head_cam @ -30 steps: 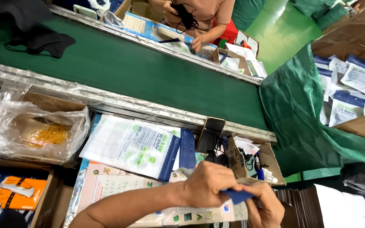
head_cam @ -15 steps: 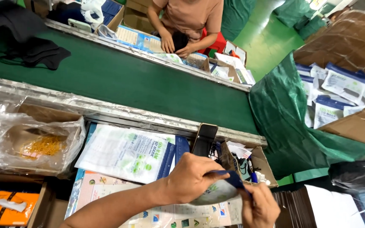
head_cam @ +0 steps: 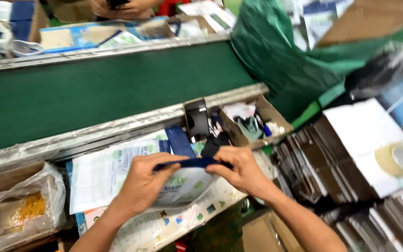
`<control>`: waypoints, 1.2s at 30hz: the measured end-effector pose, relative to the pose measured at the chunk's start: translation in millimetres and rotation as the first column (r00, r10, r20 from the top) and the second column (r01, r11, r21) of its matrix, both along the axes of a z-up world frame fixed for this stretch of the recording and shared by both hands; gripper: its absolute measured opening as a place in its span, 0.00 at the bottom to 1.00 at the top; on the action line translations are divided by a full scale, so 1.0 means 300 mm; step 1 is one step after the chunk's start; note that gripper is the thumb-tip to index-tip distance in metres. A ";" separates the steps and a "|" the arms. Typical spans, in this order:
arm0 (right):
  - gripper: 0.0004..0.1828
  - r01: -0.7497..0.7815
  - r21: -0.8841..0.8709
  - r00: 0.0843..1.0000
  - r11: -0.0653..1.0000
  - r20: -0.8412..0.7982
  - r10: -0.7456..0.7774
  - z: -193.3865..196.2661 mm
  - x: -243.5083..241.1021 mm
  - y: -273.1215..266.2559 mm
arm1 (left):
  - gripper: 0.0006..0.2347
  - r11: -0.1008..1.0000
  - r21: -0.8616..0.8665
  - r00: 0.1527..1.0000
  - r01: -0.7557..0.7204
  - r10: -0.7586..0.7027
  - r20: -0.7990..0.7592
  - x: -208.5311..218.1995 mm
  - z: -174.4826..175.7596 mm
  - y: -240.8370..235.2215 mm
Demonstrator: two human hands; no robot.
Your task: The recorder is picking up black face masks from a conveyor belt and placing them into individual plastic packaging sleeves.
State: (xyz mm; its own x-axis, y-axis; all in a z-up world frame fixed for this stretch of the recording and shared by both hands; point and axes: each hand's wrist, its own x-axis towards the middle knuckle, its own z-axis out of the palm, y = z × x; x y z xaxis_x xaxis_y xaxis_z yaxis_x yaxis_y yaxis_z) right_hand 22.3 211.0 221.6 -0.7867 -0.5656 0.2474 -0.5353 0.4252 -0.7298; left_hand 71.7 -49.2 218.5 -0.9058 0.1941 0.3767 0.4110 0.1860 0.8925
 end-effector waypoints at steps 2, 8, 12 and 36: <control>0.10 0.031 0.011 0.999 0.999 -0.017 -0.031 0.013 0.004 -0.015 | 0.10 0.999 -0.045 0.991 0.000 0.006 0.135 -0.001 -0.002 -0.020; 0.11 -0.160 -0.027 0.986 0.987 -0.043 0.158 0.019 -0.088 -0.020 | 0.14 0.942 -0.138 0.911 -0.305 0.331 0.247 -0.087 -0.159 -0.148; 0.12 -0.022 0.030 0.986 0.999 0.167 0.017 0.058 -0.234 -0.027 | 0.13 0.973 -0.032 0.971 -0.227 0.224 -0.080 -0.167 0.025 -0.127; 0.11 0.179 -0.175 0.939 0.968 0.323 -0.115 -0.521 -0.227 -0.017 | 0.21 0.865 -0.218 0.890 -0.451 0.420 -0.174 -0.289 -0.308 -0.278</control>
State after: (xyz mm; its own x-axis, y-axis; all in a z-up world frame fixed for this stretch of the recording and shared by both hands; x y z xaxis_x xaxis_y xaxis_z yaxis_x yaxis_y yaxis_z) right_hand -45.7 205.8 65.3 -0.9124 -0.4023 0.0752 -0.2133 0.3108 -0.9262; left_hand -15.0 -132.4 126.2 -0.8718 -0.1100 0.4774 0.3350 0.5772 0.7447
